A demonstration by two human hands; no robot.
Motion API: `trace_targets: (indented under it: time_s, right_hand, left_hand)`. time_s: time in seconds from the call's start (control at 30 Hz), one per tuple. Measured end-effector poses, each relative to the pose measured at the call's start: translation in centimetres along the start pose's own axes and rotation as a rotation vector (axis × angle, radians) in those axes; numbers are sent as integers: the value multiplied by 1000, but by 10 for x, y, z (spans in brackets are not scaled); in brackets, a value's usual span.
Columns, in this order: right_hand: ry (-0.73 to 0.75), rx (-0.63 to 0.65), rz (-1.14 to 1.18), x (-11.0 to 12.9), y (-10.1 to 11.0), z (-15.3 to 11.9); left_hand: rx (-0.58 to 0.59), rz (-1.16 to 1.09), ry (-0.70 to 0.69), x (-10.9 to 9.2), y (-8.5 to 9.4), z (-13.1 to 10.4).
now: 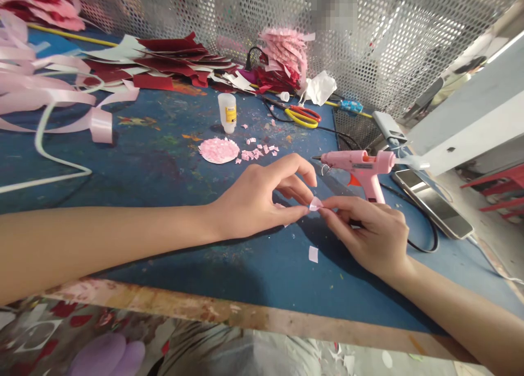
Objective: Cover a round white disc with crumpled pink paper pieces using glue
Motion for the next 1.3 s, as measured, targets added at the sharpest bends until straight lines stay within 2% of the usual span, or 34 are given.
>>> trace_targets:
  time_s: [0.23, 0.43, 0.6, 0.87, 1.07, 1.2, 1.3]
  right_hand:
    - [25, 19, 26, 2, -1, 0]
    - [27, 14, 11, 4, 0, 1]
    - [33, 13, 15, 6, 1, 0]
    - [44, 1, 17, 6, 1, 0]
    - [58, 9, -1, 7, 0, -1]
    - [87, 18, 2, 10, -2, 0]
    - [111, 20, 6, 12, -3, -1]
  left_hand:
    - [1, 31, -16, 2, 1, -1]
    - [4, 160, -136, -9, 0, -2]
    - [-15, 184, -208, -15, 1, -4]
    - [-29, 174, -180, -15, 2, -5]
    - [-41, 75, -34, -2, 0, -3]
    - [-78, 105, -81, -6, -1, -7]
    - [-78, 128, -68, -6, -3, -7]
Point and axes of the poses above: each hand's wrist, its own z-axis towards the middle knuckle, its own y-axis out of the back of the hand, x = y × z, the point moved 9 cm from there along z, towards the middle knuckle, and after that the axes turned 14 degrees about y, right-handed, at the moved point
